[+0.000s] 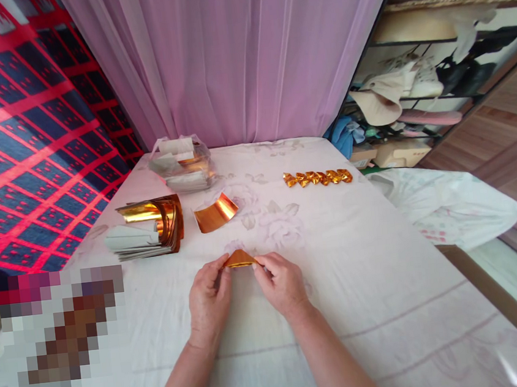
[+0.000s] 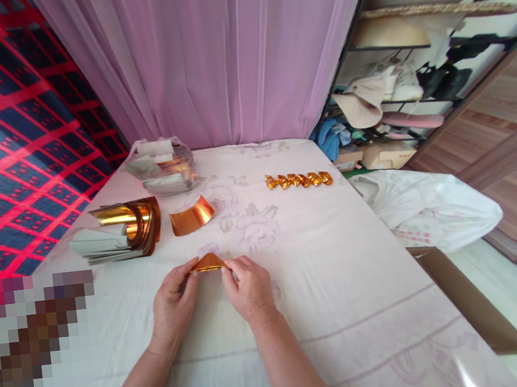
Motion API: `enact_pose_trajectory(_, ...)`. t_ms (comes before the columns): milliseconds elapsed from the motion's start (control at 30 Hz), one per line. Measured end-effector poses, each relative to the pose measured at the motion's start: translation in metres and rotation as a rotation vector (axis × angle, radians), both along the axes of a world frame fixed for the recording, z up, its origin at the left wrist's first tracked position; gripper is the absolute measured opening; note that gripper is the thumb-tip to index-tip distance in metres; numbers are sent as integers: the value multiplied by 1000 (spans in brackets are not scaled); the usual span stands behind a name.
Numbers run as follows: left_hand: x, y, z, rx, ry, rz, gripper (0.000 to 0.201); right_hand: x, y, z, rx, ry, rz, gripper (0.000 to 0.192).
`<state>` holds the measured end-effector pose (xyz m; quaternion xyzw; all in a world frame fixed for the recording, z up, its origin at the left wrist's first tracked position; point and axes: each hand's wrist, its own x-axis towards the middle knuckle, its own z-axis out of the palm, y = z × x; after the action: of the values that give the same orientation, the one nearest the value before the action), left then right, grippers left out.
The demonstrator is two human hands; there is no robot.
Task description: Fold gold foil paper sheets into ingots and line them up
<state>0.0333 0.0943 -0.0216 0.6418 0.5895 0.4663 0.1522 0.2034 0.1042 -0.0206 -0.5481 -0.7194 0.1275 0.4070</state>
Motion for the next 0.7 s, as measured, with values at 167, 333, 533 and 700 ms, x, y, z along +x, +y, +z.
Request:
enact_pose_trajectory(167,0,-1,1,-14,70,51,20,0,-1,0,27,-2,5,22)
enact_pose_trajectory(333,0,-2,4,-13,94,45,19,0,0,-2,62,-15,-23,22)
enact_pose_trajectory(533,0,-2,5,-26,73,54,19,1,-1,0,60,-39,-1,23)
enact_pose_trajectory(700,1,-2,6,-40,101,37,20,2,0,-1,56,-67,-11,25)
